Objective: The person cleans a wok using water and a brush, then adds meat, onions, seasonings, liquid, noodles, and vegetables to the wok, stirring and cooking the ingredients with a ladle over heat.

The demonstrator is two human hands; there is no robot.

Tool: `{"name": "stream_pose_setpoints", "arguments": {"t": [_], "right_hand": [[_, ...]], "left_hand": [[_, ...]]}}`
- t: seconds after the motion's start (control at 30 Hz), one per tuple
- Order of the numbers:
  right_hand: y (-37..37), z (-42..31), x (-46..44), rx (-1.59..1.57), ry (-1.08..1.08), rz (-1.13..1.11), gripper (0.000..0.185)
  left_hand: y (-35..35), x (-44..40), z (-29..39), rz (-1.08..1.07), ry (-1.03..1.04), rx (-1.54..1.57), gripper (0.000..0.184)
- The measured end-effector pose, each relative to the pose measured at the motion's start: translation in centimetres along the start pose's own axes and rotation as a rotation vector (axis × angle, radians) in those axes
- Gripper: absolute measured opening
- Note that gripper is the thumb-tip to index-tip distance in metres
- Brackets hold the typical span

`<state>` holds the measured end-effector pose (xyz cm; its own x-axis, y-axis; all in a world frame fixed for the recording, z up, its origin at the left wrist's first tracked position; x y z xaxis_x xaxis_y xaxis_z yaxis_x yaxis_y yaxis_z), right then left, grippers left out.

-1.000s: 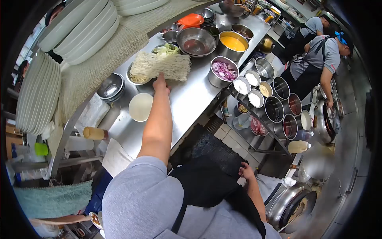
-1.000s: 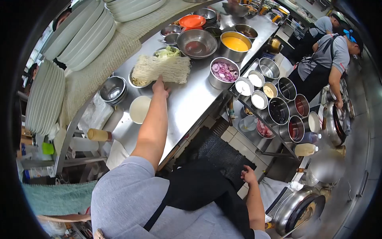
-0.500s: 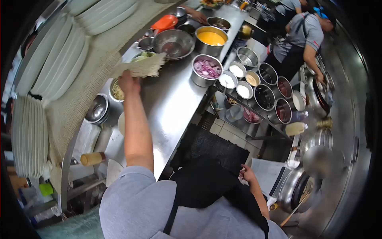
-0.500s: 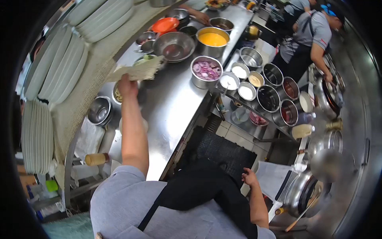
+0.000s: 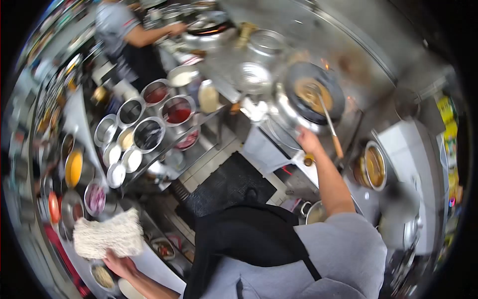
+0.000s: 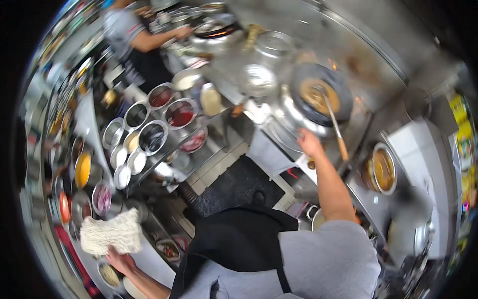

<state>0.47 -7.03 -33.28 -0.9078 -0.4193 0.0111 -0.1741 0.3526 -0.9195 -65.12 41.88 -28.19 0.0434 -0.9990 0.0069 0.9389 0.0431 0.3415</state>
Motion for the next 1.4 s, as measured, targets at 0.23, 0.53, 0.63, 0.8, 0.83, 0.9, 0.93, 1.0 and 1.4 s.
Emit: {"name": "stream_pose_setpoints", "arguments": {"t": [0.23, 0.53, 0.63, 0.8, 0.83, 0.9, 0.93, 1.0, 1.4], "right_hand": [[-12.1, 10.5, 0.2, 0.236, 0.591, 0.005, 0.070], [-2.8, 16.0, 8.7, -0.709, 0.495, 0.333, 0.075], [-5.9, 13.9, 12.3, -0.981, 0.718, 0.283, 0.078], [-7.3, 13.6, 16.6, -1.063, 0.712, 0.493, 0.081], [-7.8, 12.6, 17.2, -1.012, 0.746, 0.515, 0.081], [-7.9, 10.5, 18.3, -1.011, 0.763, 0.561, 0.081], [-7.8, 9.6, 18.7, -1.019, 0.763, 0.586, 0.082], [-7.0, 7.9, 18.9, -1.033, 0.753, 0.568, 0.083], [-3.7, 6.0, 1.9, -0.536, 0.650, 0.222, 0.079]], "left_hand": [[25.5, 9.3, -4.6, -0.533, -0.231, -0.009, 0.045], [63.2, 21.7, -7.4, -1.299, 0.069, -0.192, 0.034], [74.6, 27.1, -6.1, -1.487, 0.532, -0.295, 0.032], [85.1, 37.2, -10.2, -1.634, 1.108, -0.716, 0.046], [84.7, 38.9, -12.6, -1.644, 1.200, -0.696, 0.050], [82.0, 41.6, -13.7, -1.821, 1.151, -0.609, 0.055], [79.9, 42.4, -12.6, -1.989, 1.010, -0.542, 0.056], [75.9, 42.5, -8.5, -2.324, 0.957, -0.295, 0.057], [68.7, 31.8, 11.2, -2.683, 1.681, 0.531, 0.026]]}}
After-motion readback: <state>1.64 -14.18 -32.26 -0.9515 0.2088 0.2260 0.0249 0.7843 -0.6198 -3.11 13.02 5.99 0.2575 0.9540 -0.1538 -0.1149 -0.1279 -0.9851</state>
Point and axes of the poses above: each hand's wrist, its own x-axis away from the middle knuckle, its own y-axis out of the palm, z = x × y, the point moved 2 cm from there along -x, towards the middle knuckle, and after that the axes turned 1 degree about y, right-handed, at the moved point
